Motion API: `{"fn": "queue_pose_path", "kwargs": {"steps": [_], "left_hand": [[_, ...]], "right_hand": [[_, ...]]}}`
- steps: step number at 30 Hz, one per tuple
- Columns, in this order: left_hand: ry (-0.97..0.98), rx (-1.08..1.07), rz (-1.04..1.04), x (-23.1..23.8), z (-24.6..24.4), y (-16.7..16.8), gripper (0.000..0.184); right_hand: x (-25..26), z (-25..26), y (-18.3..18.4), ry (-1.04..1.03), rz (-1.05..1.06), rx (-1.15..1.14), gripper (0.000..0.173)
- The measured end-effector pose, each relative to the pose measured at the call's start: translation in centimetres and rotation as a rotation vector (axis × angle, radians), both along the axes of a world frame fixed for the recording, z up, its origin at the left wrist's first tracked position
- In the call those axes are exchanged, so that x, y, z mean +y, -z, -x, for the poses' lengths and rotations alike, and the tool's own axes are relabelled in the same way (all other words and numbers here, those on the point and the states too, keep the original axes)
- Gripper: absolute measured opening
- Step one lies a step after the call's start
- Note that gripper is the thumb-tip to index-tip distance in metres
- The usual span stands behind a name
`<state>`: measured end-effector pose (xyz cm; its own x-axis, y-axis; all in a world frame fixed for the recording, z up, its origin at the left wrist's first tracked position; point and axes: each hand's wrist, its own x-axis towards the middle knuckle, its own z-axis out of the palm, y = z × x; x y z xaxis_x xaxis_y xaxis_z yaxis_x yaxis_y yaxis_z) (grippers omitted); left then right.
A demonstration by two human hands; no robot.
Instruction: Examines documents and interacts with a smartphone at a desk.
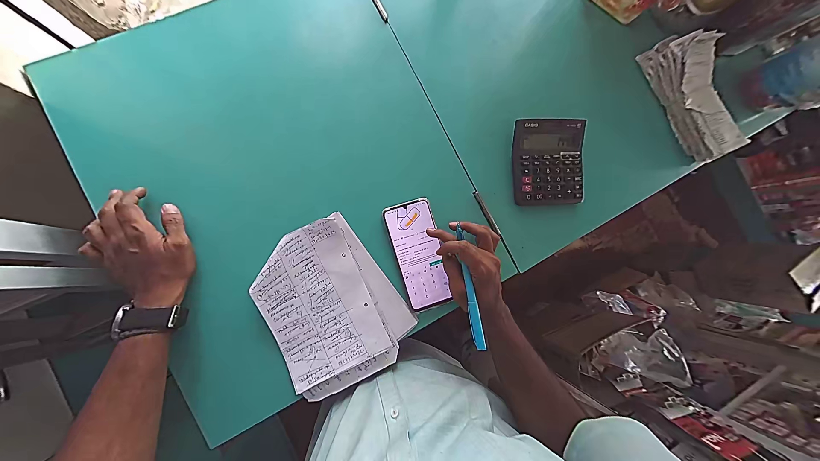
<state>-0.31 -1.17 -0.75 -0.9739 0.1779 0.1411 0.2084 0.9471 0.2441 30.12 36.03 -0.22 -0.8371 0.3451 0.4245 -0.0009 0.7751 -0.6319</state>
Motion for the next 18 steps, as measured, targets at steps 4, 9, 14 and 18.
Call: {"fn": "queue_pose_path", "kwargs": {"steps": [4, 9, 14, 18], "left_hand": [[-0.012, -0.005, 0.001, 0.0, 0.1, 0.1, 0.066], [-0.012, 0.000, -0.008, 0.1, 0.1, 0.0, 0.065], [-0.013, 0.011, -0.011, 0.1, 0.4, 0.3, 0.067], [-0.006, -0.004, -0.011, 0.0, 0.0, 0.3, 0.067]], "right_hand": [[0.0, 0.0, 0.1, 0.000, 0.003, 0.011, 0.024], [0.1, -0.2, 0.2, -0.029, 0.012, 0.101, 0.020], [0.6, -0.8, 0.6, -0.034, 0.159, 0.284, 0.014], [0.7, -1.8, 0.3, -0.110, 0.280, 0.352, 0.008]]}}
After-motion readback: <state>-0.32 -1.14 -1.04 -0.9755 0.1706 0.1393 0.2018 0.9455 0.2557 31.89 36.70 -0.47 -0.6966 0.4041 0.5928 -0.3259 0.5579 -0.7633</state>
